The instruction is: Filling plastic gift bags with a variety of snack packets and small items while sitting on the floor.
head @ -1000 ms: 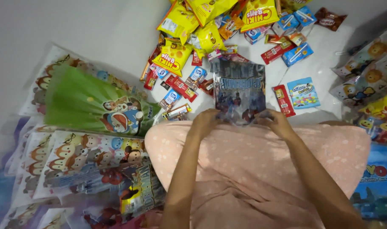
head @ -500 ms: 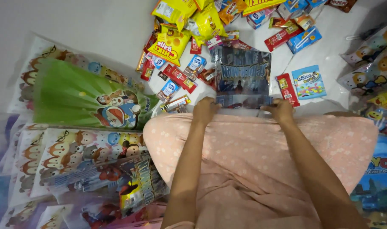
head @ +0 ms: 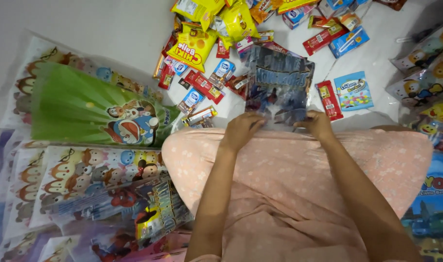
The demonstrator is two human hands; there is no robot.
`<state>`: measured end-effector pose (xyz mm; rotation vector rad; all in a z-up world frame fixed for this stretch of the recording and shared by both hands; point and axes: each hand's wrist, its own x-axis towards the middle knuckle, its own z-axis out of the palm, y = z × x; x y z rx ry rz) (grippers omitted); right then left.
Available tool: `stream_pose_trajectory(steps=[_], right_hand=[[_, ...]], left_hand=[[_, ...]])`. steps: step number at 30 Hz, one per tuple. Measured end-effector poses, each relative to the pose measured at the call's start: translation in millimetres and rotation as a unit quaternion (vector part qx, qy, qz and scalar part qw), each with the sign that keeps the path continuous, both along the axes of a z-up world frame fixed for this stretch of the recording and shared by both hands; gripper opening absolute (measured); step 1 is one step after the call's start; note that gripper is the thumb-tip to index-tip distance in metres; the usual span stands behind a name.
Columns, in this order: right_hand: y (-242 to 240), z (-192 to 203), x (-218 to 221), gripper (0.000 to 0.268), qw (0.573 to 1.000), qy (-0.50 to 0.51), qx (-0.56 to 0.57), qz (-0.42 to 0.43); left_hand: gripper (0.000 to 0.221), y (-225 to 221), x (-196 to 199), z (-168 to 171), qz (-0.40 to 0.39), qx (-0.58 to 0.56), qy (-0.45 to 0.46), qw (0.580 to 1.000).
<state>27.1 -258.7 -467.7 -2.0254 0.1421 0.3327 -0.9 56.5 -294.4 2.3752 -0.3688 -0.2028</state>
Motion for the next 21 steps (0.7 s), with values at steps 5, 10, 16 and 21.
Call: stream_pose_trajectory(steps=[5,10,16,21], right_hand=[[12,27,-4,0.033,0.999,0.030,0.017,0.039],[7,61,32,0.072,0.995,-0.030,-0.012,0.097],[-7,107,109,0.051,0.953,-0.232,-0.193,-0.018],[-16,104,177,0.068,0.926,-0.147,-0.346,0.001]], left_hand=[[0.031,0,1,-4,0.004,0.043,0.080,0.996],[0.042,1,3,-3,-0.018,0.057,0.123,0.991],[0.060,-3,10,28,-0.066,0.066,0.116,0.989],[0.064,-3,12,37,-0.074,0.069,0.070,0.992]])
